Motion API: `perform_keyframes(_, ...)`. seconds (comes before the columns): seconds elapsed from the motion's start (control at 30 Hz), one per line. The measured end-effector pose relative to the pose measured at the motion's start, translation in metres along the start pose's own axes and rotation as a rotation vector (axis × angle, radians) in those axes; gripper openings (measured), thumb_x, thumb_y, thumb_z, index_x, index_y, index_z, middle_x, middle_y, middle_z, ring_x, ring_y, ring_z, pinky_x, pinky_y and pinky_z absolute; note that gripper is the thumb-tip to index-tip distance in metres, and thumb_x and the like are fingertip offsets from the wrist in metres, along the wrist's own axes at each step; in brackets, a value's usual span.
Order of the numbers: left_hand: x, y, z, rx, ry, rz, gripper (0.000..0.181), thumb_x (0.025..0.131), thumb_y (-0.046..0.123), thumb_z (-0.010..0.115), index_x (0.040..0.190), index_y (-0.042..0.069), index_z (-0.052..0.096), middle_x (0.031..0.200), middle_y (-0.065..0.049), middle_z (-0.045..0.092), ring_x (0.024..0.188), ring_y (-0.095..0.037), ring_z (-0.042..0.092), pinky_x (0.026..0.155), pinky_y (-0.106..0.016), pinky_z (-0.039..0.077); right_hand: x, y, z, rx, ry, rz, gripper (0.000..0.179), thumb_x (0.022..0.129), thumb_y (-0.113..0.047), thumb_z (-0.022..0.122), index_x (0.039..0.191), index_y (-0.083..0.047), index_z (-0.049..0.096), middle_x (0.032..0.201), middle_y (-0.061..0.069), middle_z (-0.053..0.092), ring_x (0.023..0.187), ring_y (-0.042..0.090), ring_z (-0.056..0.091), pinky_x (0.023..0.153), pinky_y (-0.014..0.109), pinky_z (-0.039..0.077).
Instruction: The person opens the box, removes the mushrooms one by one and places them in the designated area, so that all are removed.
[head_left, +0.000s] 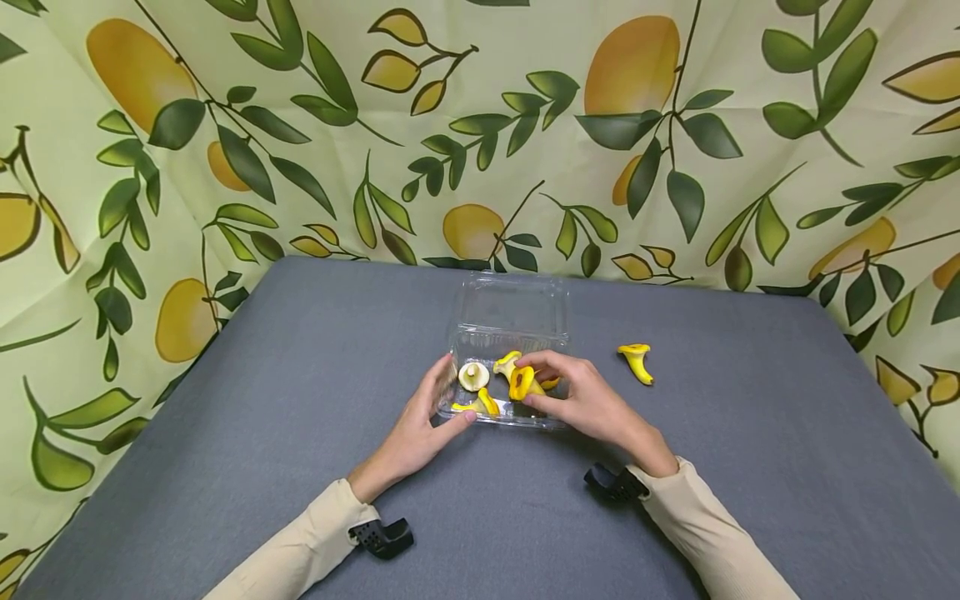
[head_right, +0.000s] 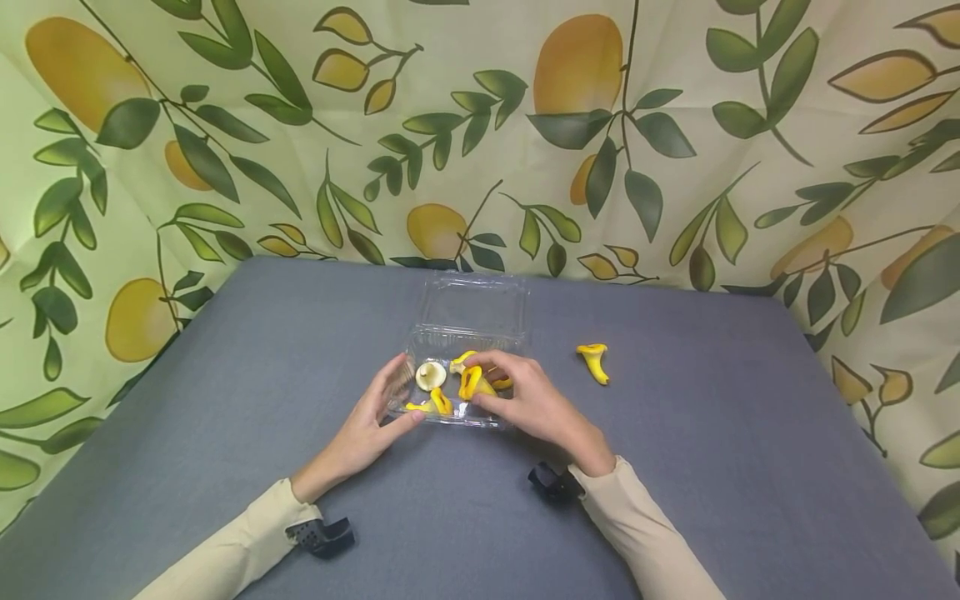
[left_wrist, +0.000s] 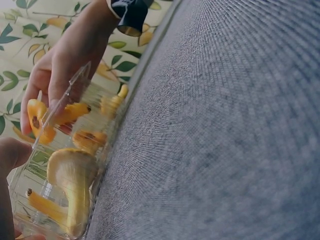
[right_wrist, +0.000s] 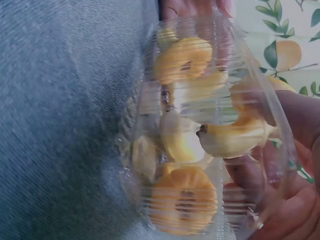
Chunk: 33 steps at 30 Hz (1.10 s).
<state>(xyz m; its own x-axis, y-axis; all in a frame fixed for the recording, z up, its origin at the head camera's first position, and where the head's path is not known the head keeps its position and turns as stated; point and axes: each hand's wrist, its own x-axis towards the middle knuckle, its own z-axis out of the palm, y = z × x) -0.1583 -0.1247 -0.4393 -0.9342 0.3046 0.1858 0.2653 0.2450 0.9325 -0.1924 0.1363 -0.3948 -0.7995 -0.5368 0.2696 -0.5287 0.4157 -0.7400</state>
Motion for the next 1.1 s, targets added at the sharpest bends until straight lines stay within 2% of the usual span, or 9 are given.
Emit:
perform_keyframes(0.2, 0.0, 0.0, 0.0, -0.004, 0.0, -0.013, 0.082, 0.094, 0.015, 0.067, 0.158, 0.007, 0.015, 0.162, -0.022, 0.023, 0.148, -0.038, 0.031, 0.12, -0.053, 0.03, 0.0, -0.001, -0.004, -0.006, 0.02, -0.008, 0.04, 0.085, -0.005, 0.076, 0.123, -0.007, 0.064, 0.119, 0.008, 0.071, 0.093, 0.018, 0.072, 0.086, 0.043, 0.06)
perform_keyframes(0.4, -0.001, -0.001, 0.001, -0.001, 0.004, -0.008, 0.082, 0.094, 0.016, 0.066, 0.158, 0.006, 0.016, 0.162, -0.023, 0.024, 0.146, -0.039, 0.033, 0.119, -0.054, 0.031, -0.001, -0.003, -0.007, 0.003, 0.046, -0.019, 0.041, 0.084, -0.005, 0.078, 0.123, -0.004, 0.064, 0.121, 0.013, 0.07, 0.092, 0.021, 0.072, 0.084, 0.046, 0.06)
perform_keyframes(0.67, 0.0, 0.0, 0.001, 0.007, 0.005, -0.001, 0.082, 0.094, 0.015, 0.067, 0.158, 0.005, 0.016, 0.162, -0.023, 0.023, 0.147, -0.038, 0.032, 0.119, -0.053, 0.032, -0.002, -0.006, -0.017, 0.024, 0.073, 0.032, 0.04, 0.084, -0.001, 0.076, 0.122, -0.007, 0.065, 0.117, 0.008, 0.071, 0.088, 0.015, 0.072, 0.082, 0.028, 0.061)
perform_keyframes(0.97, 0.0, -0.001, 0.001, 0.009, 0.003, 0.007, 0.082, 0.094, 0.014, 0.066, 0.157, 0.003, 0.016, 0.162, -0.024, 0.022, 0.148, -0.038, 0.03, 0.12, -0.053, 0.031, -0.004, -0.008, -0.029, 0.097, 0.093, 0.057, 0.04, 0.082, 0.003, 0.077, 0.119, -0.003, 0.063, 0.114, 0.014, 0.071, 0.087, 0.02, 0.074, 0.075, 0.025, 0.062)
perform_keyframes(1.1, 0.0, 0.0, 0.001, 0.008, 0.005, 0.008, 0.082, 0.094, 0.014, 0.067, 0.157, 0.004, 0.015, 0.162, -0.023, 0.022, 0.148, -0.037, 0.03, 0.12, -0.052, 0.031, -0.005, -0.008, -0.037, 0.078, 0.089, 0.104, 0.04, 0.081, 0.001, 0.079, 0.118, -0.003, 0.063, 0.115, 0.013, 0.07, 0.088, 0.02, 0.073, 0.077, 0.024, 0.061)
